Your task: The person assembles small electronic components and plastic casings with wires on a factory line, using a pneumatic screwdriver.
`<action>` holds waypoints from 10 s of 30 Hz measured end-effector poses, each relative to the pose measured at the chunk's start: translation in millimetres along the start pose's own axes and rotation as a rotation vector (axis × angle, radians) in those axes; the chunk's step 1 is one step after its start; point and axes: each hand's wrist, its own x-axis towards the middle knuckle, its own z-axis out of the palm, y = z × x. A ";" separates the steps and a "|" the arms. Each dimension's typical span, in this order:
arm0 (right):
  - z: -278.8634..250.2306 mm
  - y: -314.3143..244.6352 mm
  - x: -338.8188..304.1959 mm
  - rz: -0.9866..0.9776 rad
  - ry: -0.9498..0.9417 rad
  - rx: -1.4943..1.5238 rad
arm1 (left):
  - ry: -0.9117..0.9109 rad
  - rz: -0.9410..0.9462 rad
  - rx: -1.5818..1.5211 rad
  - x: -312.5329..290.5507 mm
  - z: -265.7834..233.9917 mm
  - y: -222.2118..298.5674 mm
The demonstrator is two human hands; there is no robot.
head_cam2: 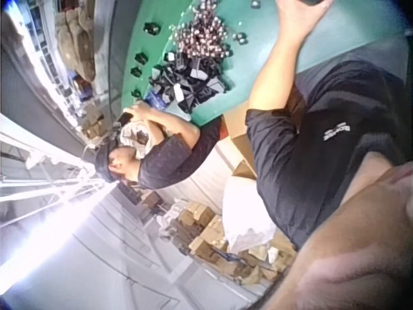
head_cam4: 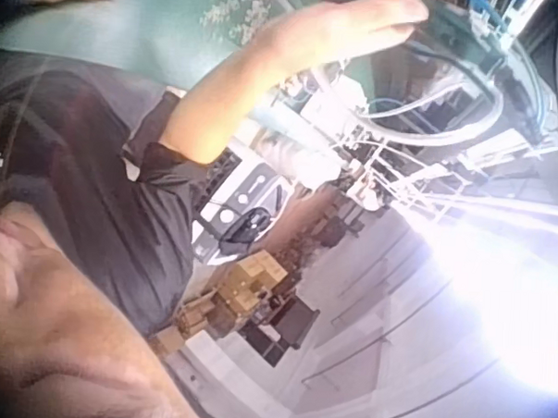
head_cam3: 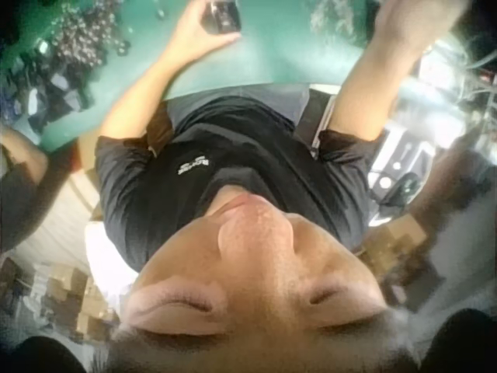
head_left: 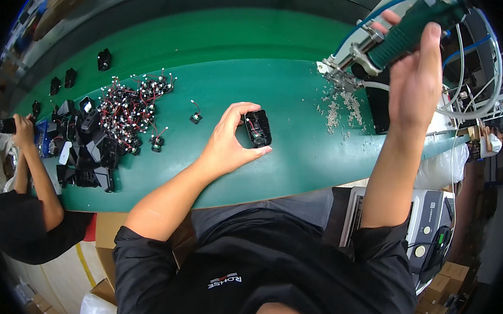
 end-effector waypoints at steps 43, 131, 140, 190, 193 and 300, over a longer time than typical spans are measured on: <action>37.8 -1.9 -53.0 0.067 -0.386 0.632 | 0.008 0.196 0.263 -3.0 5.4 0.0; 167.3 129.0 -156.2 0.153 -0.885 -0.223 | 0.579 -0.143 1.190 -150.6 -171.8 26.2; 104.2 124.4 -160.0 0.083 -0.883 -0.293 | 0.548 -0.203 1.278 -134.2 -170.0 3.4; 47.2 101.5 -193.0 0.299 -0.279 -0.184 | 0.206 0.484 0.480 4.1 2.7 15.0; 39.1 100.2 -193.5 0.433 -0.296 -0.062 | 0.195 0.456 0.479 3.3 3.0 14.3; 42.6 8.2 -77.6 0.079 -0.323 0.770 | -0.022 0.225 0.323 2.8 8.1 -7.7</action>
